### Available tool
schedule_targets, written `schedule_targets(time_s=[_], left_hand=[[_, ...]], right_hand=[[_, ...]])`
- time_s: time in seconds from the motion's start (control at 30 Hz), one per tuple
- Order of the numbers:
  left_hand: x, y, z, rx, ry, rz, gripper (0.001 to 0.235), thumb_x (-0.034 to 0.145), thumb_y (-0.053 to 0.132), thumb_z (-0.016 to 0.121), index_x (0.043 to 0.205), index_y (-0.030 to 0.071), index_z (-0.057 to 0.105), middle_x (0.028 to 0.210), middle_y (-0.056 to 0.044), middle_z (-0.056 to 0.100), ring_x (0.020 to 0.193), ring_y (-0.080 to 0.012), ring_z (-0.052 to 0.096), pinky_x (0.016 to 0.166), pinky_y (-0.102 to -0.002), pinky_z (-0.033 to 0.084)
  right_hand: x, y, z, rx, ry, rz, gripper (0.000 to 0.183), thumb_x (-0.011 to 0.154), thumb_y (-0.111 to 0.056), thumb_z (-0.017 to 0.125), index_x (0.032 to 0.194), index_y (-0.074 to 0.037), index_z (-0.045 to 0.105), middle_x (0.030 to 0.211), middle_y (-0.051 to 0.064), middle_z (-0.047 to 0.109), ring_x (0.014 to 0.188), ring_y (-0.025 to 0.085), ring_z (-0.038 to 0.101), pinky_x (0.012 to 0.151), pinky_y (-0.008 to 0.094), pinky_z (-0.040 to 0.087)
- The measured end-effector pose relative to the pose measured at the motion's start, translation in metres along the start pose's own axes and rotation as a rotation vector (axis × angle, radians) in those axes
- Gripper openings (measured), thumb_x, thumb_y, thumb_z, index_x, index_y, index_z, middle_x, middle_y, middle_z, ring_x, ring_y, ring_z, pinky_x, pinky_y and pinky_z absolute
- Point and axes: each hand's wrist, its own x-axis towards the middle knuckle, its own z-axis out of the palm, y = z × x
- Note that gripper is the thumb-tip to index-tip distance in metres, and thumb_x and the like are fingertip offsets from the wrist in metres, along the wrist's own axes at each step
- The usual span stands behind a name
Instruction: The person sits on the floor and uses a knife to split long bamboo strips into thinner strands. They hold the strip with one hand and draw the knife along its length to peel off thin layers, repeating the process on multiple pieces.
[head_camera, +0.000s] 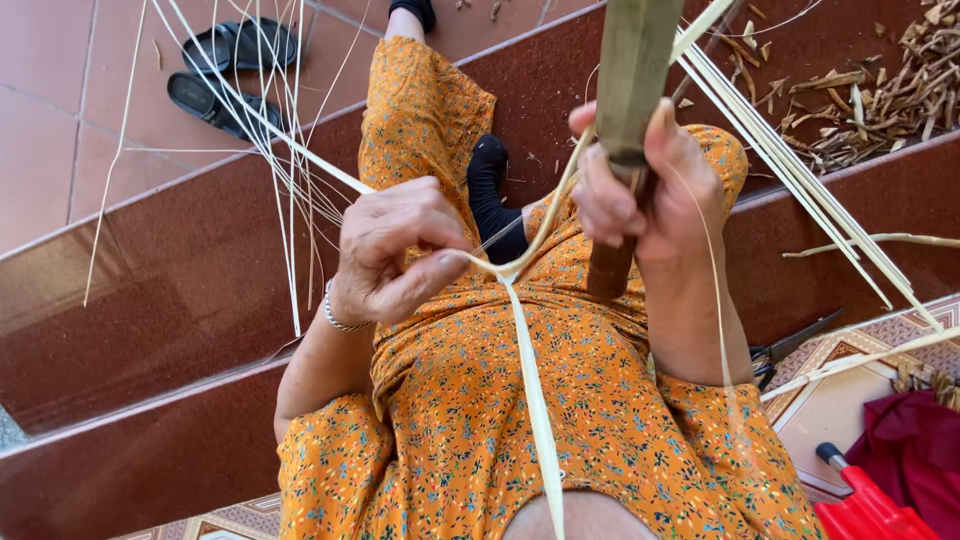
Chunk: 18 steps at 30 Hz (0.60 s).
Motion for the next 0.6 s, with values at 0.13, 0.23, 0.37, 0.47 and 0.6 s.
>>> schedule_targets(time_s=[0.13, 0.23, 0.37, 0.47, 0.6], left_hand=[[-0.004, -0.011, 0.003, 0.019, -0.046, 0.007, 0.010, 0.094, 0.010, 0.072, 0.087, 0.005, 0.066, 0.082, -0.006, 0.067, 0.073, -0.0214, 0.062, 0.065, -0.032, 0.046], [-0.012, -0.020, 0.004, 0.049, 0.003, -0.391, 0.020, 0.087, 0.014, 0.078, 0.096, 0.000, 0.067, 0.069, -0.006, 0.063, 0.054, -0.0181, 0.056, 0.052, -0.031, 0.043], [-0.029, -0.038, -0.007, 0.186, 0.000, -0.200, 0.011, 0.100, 0.013, 0.073, 0.096, 0.006, 0.067, 0.085, -0.005, 0.065, 0.078, -0.0170, 0.063, 0.073, -0.030, 0.049], [-0.039, -0.059, -0.012, 0.078, 0.021, -0.240, 0.009, 0.103, 0.012, 0.069, 0.099, 0.004, 0.066, 0.089, -0.004, 0.062, 0.082, -0.0170, 0.059, 0.075, -0.030, 0.047], [-0.033, -0.076, -0.012, 0.047, 0.073, -0.194, 0.014, 0.103, 0.017, 0.069, 0.096, 0.005, 0.066, 0.090, -0.002, 0.061, 0.088, -0.0183, 0.057, 0.083, -0.033, 0.045]], right_hand=[[0.019, 0.010, -0.022, 0.078, 0.036, 0.087, 0.057, 0.116, -0.046, 0.040, 0.137, 0.005, 0.054, 0.060, 0.002, 0.043, 0.042, 0.008, 0.031, 0.041, 0.026, 0.030], [0.024, 0.017, -0.037, 0.129, -0.010, 0.107, 0.056, 0.116, -0.045, 0.040, 0.139, 0.004, 0.055, 0.060, 0.002, 0.044, 0.042, 0.007, 0.031, 0.039, 0.026, 0.030], [0.034, 0.023, -0.058, 0.002, -0.035, 0.080, 0.056, 0.117, -0.046, 0.042, 0.137, 0.004, 0.057, 0.059, 0.002, 0.044, 0.039, 0.008, 0.031, 0.035, 0.026, 0.030], [0.046, 0.030, -0.072, 0.001, -0.001, 0.078, 0.053, 0.118, -0.045, 0.042, 0.135, 0.004, 0.055, 0.061, 0.002, 0.045, 0.041, 0.008, 0.032, 0.037, 0.026, 0.030], [0.066, 0.033, -0.092, 0.078, 0.010, 0.133, 0.053, 0.117, -0.045, 0.040, 0.139, 0.001, 0.053, 0.064, 0.003, 0.047, 0.045, 0.007, 0.033, 0.042, 0.025, 0.032]])
